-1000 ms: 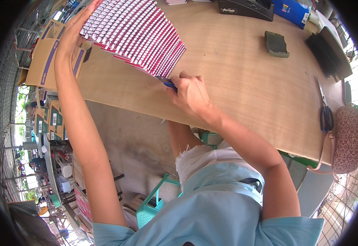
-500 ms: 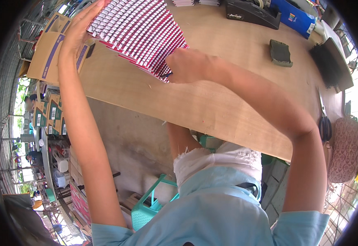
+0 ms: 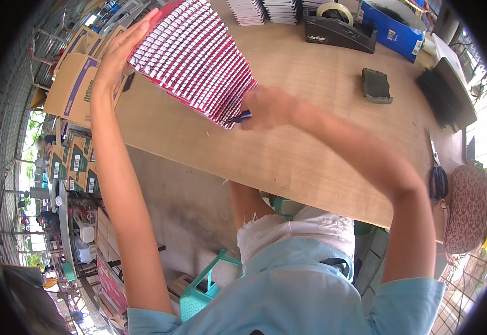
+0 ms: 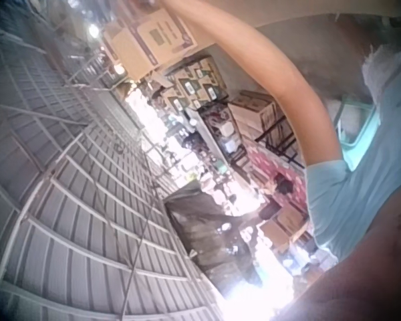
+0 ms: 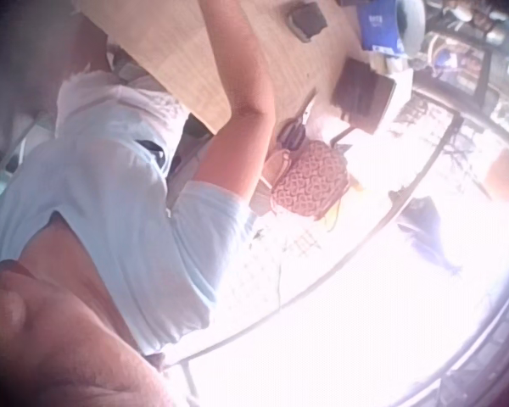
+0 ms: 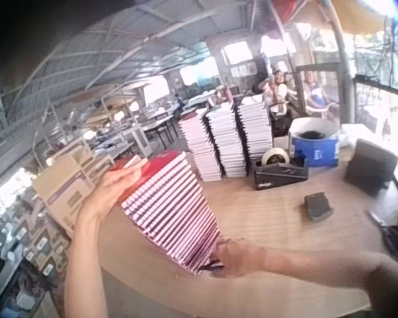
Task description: The person uses snips to trim excess wire from the spiral binding of a stack of pink notebooks. The person then adjusts the stack and continues trimming the coils on the edge.
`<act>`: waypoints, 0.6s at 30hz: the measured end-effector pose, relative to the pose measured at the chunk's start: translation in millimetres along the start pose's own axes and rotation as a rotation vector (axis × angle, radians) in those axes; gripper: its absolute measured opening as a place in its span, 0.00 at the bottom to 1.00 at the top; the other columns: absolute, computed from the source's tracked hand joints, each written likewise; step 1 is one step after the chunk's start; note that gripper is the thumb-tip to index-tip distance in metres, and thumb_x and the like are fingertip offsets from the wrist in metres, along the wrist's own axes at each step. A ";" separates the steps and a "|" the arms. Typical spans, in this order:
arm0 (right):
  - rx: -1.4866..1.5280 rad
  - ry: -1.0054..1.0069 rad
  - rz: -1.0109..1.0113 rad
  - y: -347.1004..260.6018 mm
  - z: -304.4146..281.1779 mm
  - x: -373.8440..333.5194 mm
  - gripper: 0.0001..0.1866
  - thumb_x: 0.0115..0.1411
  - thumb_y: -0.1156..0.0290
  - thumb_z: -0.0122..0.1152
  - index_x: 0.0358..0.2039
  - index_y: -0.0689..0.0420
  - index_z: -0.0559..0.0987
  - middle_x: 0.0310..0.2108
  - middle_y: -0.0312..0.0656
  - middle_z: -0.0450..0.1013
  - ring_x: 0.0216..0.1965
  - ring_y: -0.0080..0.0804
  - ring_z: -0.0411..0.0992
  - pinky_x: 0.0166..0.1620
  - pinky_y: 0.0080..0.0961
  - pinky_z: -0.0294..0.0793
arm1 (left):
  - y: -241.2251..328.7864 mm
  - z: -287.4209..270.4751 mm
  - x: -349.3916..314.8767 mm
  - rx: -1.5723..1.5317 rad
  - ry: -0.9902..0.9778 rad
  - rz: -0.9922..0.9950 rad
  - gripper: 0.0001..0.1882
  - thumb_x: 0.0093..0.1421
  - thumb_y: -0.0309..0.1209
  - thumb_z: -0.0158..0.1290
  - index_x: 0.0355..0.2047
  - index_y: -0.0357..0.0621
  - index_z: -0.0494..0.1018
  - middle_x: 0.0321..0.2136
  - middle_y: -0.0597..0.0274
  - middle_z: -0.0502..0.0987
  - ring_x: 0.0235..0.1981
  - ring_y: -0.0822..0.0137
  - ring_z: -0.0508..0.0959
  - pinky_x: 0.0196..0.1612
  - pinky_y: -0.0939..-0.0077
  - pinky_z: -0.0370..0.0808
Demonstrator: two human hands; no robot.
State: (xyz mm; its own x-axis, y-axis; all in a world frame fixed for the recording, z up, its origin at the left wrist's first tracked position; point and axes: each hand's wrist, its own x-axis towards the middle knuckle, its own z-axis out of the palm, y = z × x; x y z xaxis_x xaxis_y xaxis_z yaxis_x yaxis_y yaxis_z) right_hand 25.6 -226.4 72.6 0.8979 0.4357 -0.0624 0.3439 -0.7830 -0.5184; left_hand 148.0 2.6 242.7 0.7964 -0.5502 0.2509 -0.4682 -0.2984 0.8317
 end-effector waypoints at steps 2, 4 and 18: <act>0.006 0.239 0.006 -13.7 31.7 -26.7 0.16 0.50 0.62 0.68 0.38 0.56 0.81 0.36 0.46 0.77 0.40 0.46 0.75 0.46 0.42 0.73 | -5.4 -6.4 -1.2 0.009 -0.004 0.029 0.27 0.68 0.43 0.51 0.62 0.42 0.68 0.59 0.60 0.72 0.59 0.70 0.72 0.63 0.78 0.64; 0.011 0.486 0.023 -20.9 53.2 -43.4 0.15 0.49 0.62 0.68 0.38 0.53 0.81 0.35 0.45 0.76 0.40 0.48 0.74 0.45 0.44 0.73 | -5.3 -5.6 -0.5 0.015 -0.018 0.064 0.27 0.68 0.43 0.51 0.62 0.43 0.69 0.59 0.60 0.72 0.59 0.70 0.72 0.63 0.78 0.64; 0.075 0.734 0.115 -36.7 98.3 -38.9 0.20 0.52 0.61 0.69 0.44 0.55 0.78 0.39 0.44 0.71 0.45 0.47 0.69 0.49 0.46 0.68 | -0.5 -7.8 -0.9 0.007 -0.043 0.066 0.30 0.67 0.41 0.53 0.62 0.33 0.65 0.60 0.56 0.71 0.61 0.67 0.69 0.64 0.76 0.62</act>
State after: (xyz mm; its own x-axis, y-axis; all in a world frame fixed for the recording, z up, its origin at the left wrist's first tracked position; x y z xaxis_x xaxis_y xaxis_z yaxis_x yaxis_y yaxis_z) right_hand -49.0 -170.9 10.2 0.8888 -0.0760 0.4519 0.2406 -0.7619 -0.6014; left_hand 150.5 9.3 245.9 0.7465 -0.6021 0.2833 -0.5217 -0.2654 0.8108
